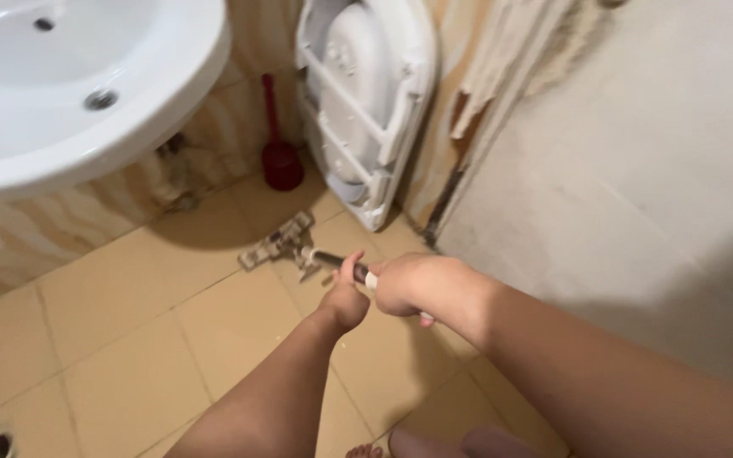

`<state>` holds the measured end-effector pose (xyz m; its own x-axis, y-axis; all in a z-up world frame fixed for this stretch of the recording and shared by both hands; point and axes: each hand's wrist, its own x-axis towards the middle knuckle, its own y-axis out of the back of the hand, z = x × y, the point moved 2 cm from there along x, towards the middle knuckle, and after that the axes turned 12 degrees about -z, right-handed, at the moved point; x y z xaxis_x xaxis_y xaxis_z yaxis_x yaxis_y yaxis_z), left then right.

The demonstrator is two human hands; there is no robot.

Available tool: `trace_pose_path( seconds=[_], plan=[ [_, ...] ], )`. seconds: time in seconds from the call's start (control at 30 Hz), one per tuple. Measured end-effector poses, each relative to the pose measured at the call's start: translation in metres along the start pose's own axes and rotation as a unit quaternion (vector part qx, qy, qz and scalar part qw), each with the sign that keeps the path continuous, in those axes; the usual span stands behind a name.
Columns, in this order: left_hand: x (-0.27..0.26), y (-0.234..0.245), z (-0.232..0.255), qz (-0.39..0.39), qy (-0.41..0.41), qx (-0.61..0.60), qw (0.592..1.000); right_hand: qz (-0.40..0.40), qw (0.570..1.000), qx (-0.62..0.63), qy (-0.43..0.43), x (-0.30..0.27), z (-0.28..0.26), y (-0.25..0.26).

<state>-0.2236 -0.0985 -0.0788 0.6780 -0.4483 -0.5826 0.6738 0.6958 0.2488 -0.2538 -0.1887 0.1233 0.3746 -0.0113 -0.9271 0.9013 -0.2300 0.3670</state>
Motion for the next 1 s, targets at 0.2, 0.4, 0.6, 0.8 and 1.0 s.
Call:
trace_pose_path(
  seconds=[0.2, 0.4, 0.6, 0.8, 1.0],
  plan=[
    [0.028, -0.079, 0.007, 0.002, 0.026, 0.008, 1.0, -0.025, 0.998, -0.019, -0.052, -0.062, 0.066, -0.022],
    [0.015, -0.165, 0.046, -0.045, -0.053, 0.022, 0.997, -0.032, 0.995, 0.005, -0.09, -0.1, 0.136, -0.045],
    [-0.004, -0.218, 0.092, -0.092, -0.021, -0.034, 0.995, -0.029, 0.993, -0.011, -0.113, -0.112, 0.186, -0.058],
    [0.03, -0.223, 0.058, -0.075, -0.11, 0.073, 0.988, 0.012, 0.993, 0.04, -0.11, -0.1, 0.184, -0.074],
    [0.033, -0.212, 0.081, -0.083, -0.073, 0.159, 0.981, -0.001, 0.994, 0.017, -0.112, -0.091, 0.191, -0.066]
  ],
)
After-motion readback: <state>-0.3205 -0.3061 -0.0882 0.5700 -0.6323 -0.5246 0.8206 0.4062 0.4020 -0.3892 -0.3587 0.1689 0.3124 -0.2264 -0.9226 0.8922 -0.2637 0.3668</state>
